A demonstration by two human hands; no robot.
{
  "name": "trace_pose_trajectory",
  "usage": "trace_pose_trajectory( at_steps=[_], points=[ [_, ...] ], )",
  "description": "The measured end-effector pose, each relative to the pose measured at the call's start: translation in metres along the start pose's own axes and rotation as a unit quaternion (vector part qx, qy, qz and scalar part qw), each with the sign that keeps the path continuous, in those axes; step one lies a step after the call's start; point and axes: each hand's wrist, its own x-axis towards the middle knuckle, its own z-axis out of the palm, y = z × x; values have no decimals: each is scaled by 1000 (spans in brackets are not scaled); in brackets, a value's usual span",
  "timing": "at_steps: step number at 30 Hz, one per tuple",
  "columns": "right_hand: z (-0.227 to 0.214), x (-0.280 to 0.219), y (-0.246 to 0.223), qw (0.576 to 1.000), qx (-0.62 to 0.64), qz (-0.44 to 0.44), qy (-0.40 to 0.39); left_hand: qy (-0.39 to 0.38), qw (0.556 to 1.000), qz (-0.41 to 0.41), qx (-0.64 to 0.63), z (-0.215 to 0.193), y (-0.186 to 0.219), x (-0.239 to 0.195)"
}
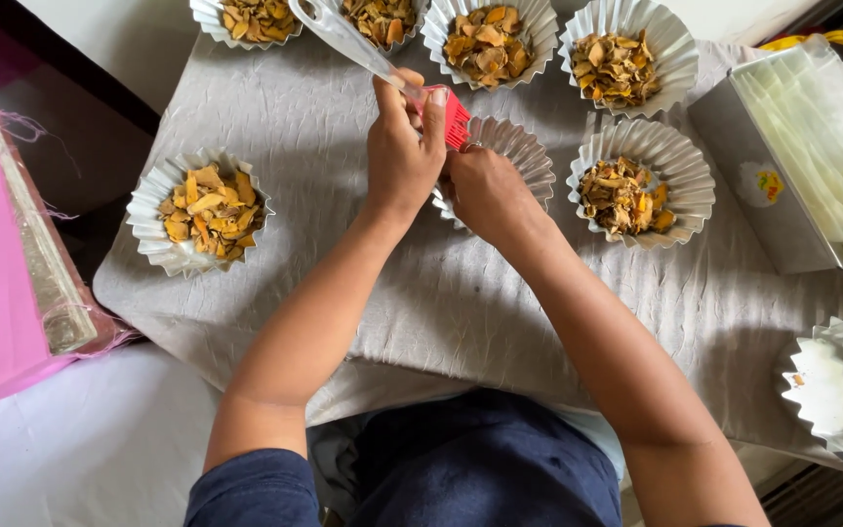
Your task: The person places dried tea leaves into small clear plastic bags by hand and uses a red silicone brush to move the leaves inside small metal cups.
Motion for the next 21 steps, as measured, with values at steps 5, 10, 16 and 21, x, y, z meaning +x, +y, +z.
trace_pose_trajectory(
  at_steps=[5, 10, 16, 21],
  points=[
    [-1, 4, 4, 1000, 4, -15, -3, -12, 1000, -23, 8, -2, 6, 1],
    [-38, -5, -6, 990, 112, 86, 5, 17, 999, 6, -51, -9, 9, 5],
    [-73, -32, 5, 895, 418, 110, 113, 43, 967, 26, -249, -14, 20, 3],
    [-76, -42, 22, 719, 677, 112, 110, -27, 968, -26, -247, -12, 24, 0]
  ],
)
